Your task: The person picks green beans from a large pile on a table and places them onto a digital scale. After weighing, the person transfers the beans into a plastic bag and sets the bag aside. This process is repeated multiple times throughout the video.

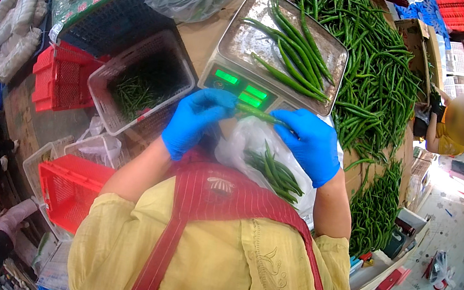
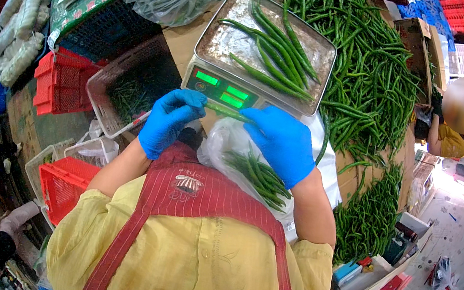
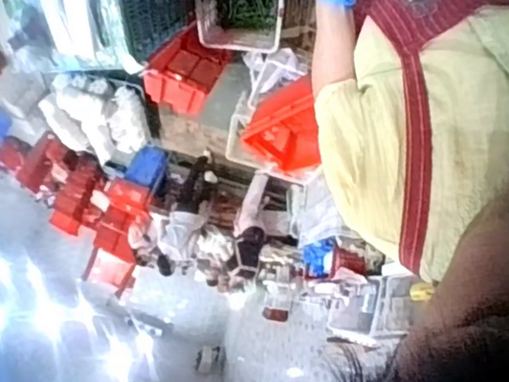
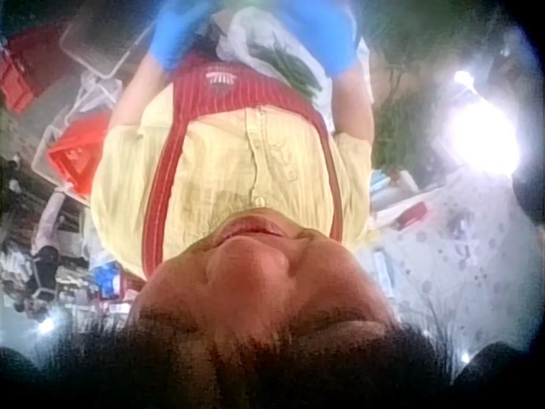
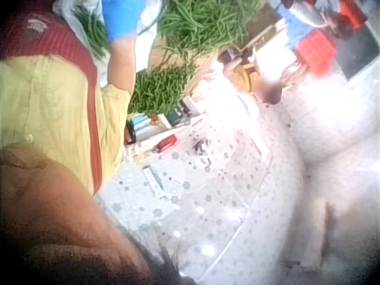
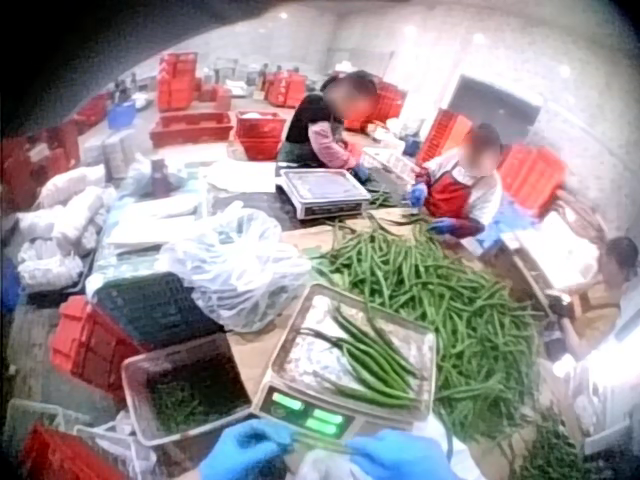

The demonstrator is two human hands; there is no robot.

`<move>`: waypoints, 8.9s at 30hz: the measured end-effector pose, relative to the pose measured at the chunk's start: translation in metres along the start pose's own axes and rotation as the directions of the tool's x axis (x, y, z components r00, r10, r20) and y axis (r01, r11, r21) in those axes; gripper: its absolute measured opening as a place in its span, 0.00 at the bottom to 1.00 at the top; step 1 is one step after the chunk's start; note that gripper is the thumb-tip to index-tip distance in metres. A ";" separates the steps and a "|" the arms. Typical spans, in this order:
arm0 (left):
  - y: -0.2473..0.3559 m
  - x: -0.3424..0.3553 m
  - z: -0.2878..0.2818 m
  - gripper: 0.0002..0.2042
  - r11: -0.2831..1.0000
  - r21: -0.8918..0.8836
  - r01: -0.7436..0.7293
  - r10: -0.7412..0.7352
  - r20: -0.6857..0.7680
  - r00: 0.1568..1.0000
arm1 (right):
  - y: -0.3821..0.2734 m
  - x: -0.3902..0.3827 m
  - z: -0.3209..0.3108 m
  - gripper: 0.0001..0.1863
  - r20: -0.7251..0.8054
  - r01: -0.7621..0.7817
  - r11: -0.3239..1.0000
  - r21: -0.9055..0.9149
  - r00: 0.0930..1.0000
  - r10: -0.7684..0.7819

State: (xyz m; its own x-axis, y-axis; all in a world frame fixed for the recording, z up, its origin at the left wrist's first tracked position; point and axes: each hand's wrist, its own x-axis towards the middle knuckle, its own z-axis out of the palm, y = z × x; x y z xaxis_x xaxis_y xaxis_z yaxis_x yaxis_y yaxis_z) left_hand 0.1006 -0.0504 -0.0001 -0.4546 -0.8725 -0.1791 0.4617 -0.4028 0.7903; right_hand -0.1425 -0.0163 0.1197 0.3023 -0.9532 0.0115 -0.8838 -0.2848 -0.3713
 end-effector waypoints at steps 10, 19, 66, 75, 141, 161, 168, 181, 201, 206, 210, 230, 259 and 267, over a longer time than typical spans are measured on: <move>-0.003 0.001 -0.011 0.12 0.938 -0.340 0.067 -0.066 0.013 0.998 | 0.001 0.008 0.009 0.12 0.009 0.005 1.000 0.030 1.000 -0.005; -0.054 -0.005 -0.005 0.42 0.829 0.469 0.305 -0.292 -0.104 0.951 | 0.104 0.081 0.019 0.15 -0.303 -0.243 0.928 0.282 0.895 0.327; -0.070 -0.017 0.017 0.23 0.845 0.350 0.403 -0.444 0.042 0.895 | 0.117 -0.018 -0.016 0.33 -0.043 0.109 -0.215 0.971 0.956 0.292; -0.047 -0.016 0.064 0.23 0.804 0.333 0.492 -0.533 0.037 0.846 | 0.075 -0.121 0.004 0.33 0.111 -0.167 0.163 0.972 0.945 0.309; 0.131 0.014 0.201 0.17 0.665 0.719 -0.199 -0.210 0.436 0.875 | -0.030 -0.220 -0.103 0.29 -0.335 -0.019 0.436 0.900 0.610 0.718; 0.001 -0.003 0.278 0.12 0.192 0.742 -0.642 -0.512 0.634 0.580 | 0.019 -0.320 0.015 0.09 -0.243 -0.126 0.485 0.865 0.741 0.626; -0.172 0.062 0.143 0.10 0.578 0.814 -0.052 -0.194 0.199 0.961 | -0.010 -0.323 0.082 0.10 -0.443 0.026 0.878 0.478 0.870 0.215; -0.038 -0.014 0.235 0.07 0.627 0.762 -0.164 -0.373 0.478 0.795 | 0.022 -0.272 0.024 0.10 -0.079 -0.238 0.378 0.895 0.747 0.660; 0.050 0.013 0.120 0.23 0.664 0.748 -0.005 -0.033 0.035 0.999 | 0.171 -0.197 0.077 0.18 -0.320 -0.590 0.508 0.627 0.399 0.859; 0.213 0.084 0.088 0.18 0.535 0.799 -0.275 0.585 -0.115 0.803 | 0.237 -0.200 0.146 0.23 -0.313 -0.834 0.463 0.301 0.373 0.874; 0.279 0.199 -0.020 0.19 0.105 0.893 -0.438 0.638 0.277 0.718 | 0.201 -0.181 0.108 0.20 -0.263 -0.780 0.423 0.461 0.335 0.905; 0.164 0.260 -0.054 0.33 -0.410 0.847 -0.339 0.719 0.529 0.452 | 0.106 -0.313 0.171 0.15 -0.487 -0.933 0.261 0.248 0.113 0.866; -0.213 -0.004 0.179 0.20 0.596 0.794 -0.122 -0.471 0.469 0.748 | 0.013 -0.277 0.124 0.08 -0.400 0.035 0.399 0.916 0.120 0.909; -0.144 0.039 0.184 0.41 0.651 0.673 -0.351 -0.049 0.498 0.866 | 0.013 -0.386 0.078 0.08 -0.406 0.208 0.398 0.893 -0.005 0.914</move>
State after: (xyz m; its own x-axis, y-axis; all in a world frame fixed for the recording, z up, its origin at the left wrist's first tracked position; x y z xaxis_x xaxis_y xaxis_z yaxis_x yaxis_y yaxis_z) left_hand -0.1236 0.0240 -0.0129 -0.7957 -0.5977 0.0985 -0.0526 0.2303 0.9717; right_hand -0.2430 0.3560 0.0384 -0.9543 -0.2965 0.0379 0.0299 -0.2209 -0.9748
